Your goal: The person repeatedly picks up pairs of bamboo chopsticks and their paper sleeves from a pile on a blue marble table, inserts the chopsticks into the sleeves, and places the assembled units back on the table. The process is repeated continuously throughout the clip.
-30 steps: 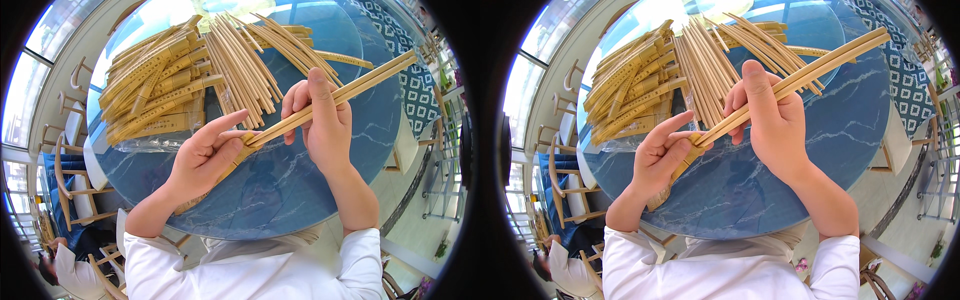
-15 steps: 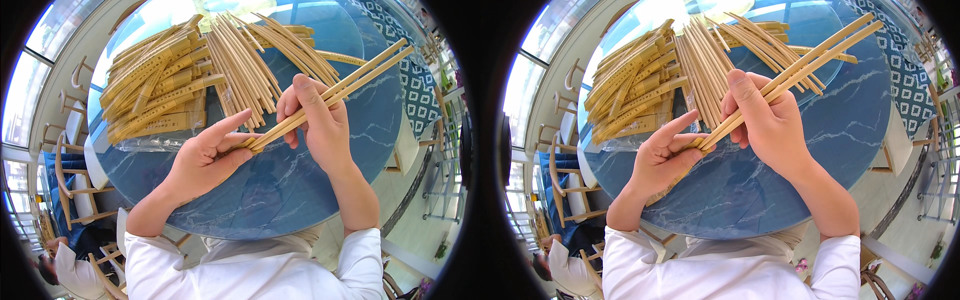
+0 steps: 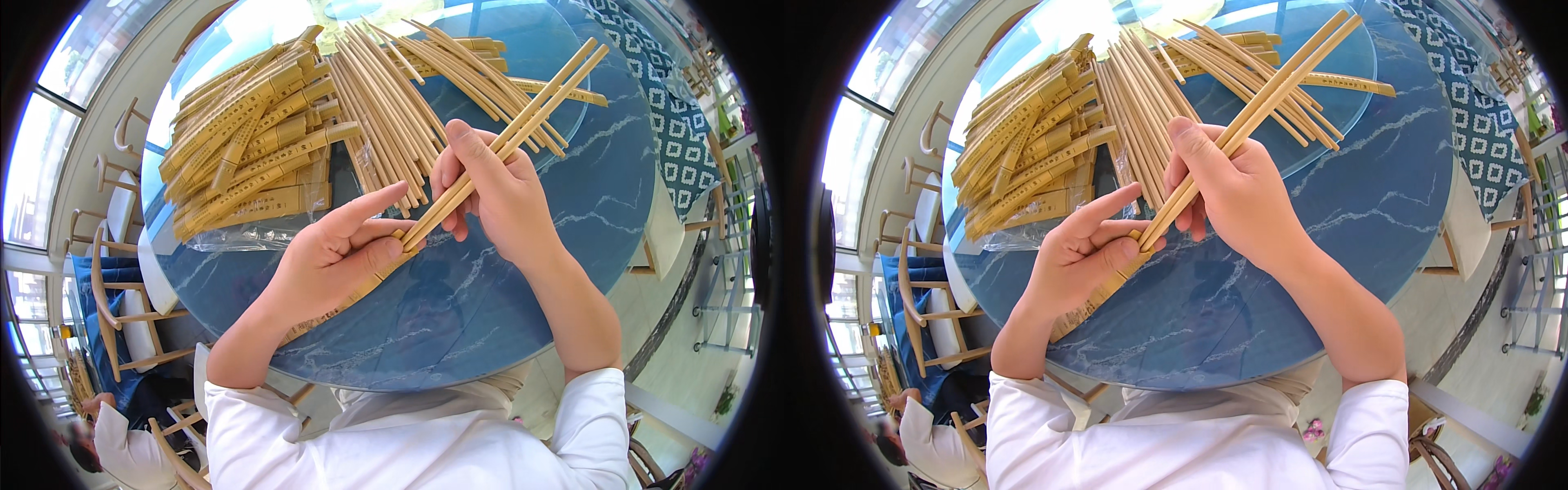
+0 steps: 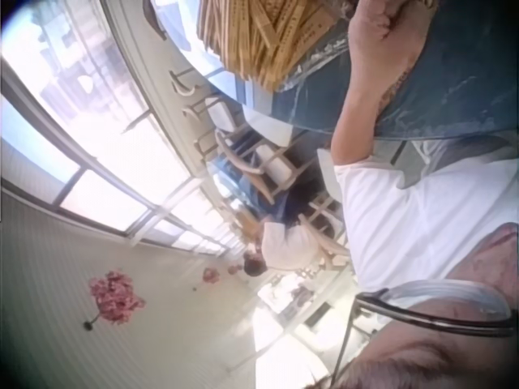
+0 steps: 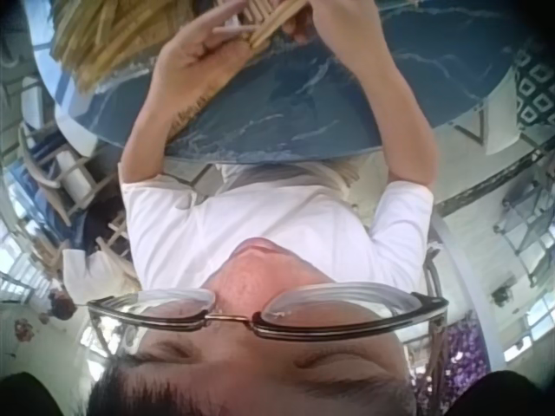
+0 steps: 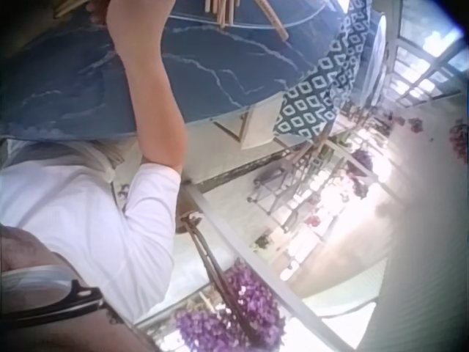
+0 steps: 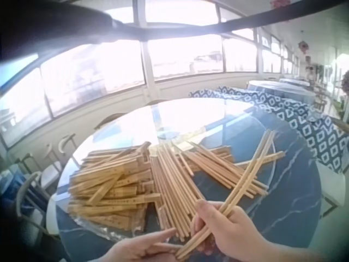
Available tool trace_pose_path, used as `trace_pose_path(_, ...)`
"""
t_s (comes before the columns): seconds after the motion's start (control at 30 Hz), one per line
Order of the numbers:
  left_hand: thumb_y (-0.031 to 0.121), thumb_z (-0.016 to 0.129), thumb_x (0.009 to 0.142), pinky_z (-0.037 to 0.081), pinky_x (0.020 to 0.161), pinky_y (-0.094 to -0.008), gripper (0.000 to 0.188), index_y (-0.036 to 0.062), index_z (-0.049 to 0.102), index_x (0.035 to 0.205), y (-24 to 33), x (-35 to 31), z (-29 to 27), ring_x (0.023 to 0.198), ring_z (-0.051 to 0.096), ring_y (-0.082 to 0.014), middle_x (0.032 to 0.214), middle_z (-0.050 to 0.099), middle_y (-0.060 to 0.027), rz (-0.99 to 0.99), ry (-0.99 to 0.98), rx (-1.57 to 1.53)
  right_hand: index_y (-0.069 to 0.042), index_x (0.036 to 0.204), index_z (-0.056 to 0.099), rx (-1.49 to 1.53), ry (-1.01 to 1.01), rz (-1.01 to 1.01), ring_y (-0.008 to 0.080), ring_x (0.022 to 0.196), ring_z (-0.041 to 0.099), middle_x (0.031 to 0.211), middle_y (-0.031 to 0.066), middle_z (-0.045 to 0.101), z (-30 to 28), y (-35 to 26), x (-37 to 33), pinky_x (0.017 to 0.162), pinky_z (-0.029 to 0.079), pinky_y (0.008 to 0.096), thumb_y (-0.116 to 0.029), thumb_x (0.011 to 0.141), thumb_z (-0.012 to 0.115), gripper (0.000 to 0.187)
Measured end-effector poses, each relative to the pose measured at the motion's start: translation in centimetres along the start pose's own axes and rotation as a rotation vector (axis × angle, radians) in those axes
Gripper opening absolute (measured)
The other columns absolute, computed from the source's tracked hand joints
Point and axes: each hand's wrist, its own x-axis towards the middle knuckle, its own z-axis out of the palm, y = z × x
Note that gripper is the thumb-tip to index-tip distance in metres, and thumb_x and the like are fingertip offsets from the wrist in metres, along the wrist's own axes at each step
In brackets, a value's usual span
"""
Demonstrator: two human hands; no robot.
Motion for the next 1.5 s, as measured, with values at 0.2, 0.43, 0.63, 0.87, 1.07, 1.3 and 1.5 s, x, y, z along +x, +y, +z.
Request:
trace_pose_path(0.2,-0.004,0.055,0.106,0.055,0.103,-0.0324,0.059,0.0029,0.035,0.162,0.0,0.0,0.0,0.119,0.07,-0.0237,0.127,0.071,-0.0208,-0.044,0.048,-0.029,-0.007,0.08,0.059,0.064,-0.045,0.02,0.0139,0.056,0.063,0.075,0.0069,0.063,-0.1,0.5,0.5,0.046,0.052,0.0274,-0.043,0.111,0.052,0.048)
trace_pose_path(0.43,-0.004,0.055,0.106,0.056,0.101,-0.0317,0.061,0.0042,0.034,0.163,0.4,0.0,0.1,0.117,0.071,-0.023,0.125,0.072,-0.0205,-0.109,0.071,-0.046,-0.007,0.081,0.059,0.101,-0.069,0.07,0.0144,0.056,0.063,0.077,0.0065,0.063,-0.2,0.4,0.6,0.048,0.053,0.0273,-0.045,0.111,0.051,0.049)
trace_pose_path(0.63,0.001,0.063,0.104,0.053,0.085,-0.0252,0.056,0.0055,0.042,0.156,1.2,0.3,0.3,0.097,0.066,-0.0103,0.103,0.069,-0.0066,-0.182,0.08,-0.031,-0.007,0.08,0.06,0.133,-0.102,0.141,0.0142,0.054,0.062,0.077,0.0061,0.063,-0.4,0.1,0.8,0.047,0.053,0.0266,-0.045,0.111,0.05,0.05)
trace_pose_path(0.87,0.001,0.065,0.103,0.05,0.079,-0.0233,0.053,0.0059,0.045,0.152,0.9,0.3,-0.1,0.09,0.064,-0.008,0.096,0.067,-0.0041,-0.092,0.067,0.086,-0.005,0.081,0.062,0.068,-0.173,0.139,0.0148,0.055,0.064,0.071,0.0073,0.064,-0.9,0.0,1.0,0.051,0.054,0.0275,-0.048,0.11,0.051,0.053)
trace_pose_path(1.07,-0.003,0.067,0.101,0.05,0.078,-0.021,0.056,0.0058,0.046,0.152,0.5,-0.3,1.2,0.088,0.062,-0.0066,0.097,0.066,-0.0032,-0.022,0.166,0.052,-0.005,0.081,0.061,0.14,-0.232,0.127,0.0146,0.055,0.065,0.068,0.0069,0.063,-1.0,-0.2,0.8,0.05,0.054,0.0261,-0.049,0.11,0.051,0.054)
trace_pose_path(1.3,-0.003,0.065,0.102,0.05,0.076,-0.0206,0.043,0.0054,0.054,0.142,0.4,-0.3,0.9,0.086,0.061,-0.0052,0.096,0.065,-0.002,0.07,0.247,0.202,-0.008,0.082,0.063,-0.128,-0.21,0.043,0.0086,0.045,0.056,0.056,0.0014,0.056,-1.2,-1.4,0.1,0.041,0.041,0.0212,-0.05,0.11,0.052,0.052)
trace_pose_path(1.5,-0.004,0.067,0.101,0.048,0.073,-0.0204,0.037,0.0045,0.06,0.137,0.4,-0.2,0.8,0.083,0.06,-0.0041,0.091,0.064,-0.0006,0.109,0.298,0.209,-0.009,0.081,0.063,-0.004,-0.181,0.135,0.0073,0.042,0.053,0.055,0.0009,0.054,-1.0,-0.9,0.5,0.039,0.037,0.0209,-0.048,0.11,0.052,0.05)
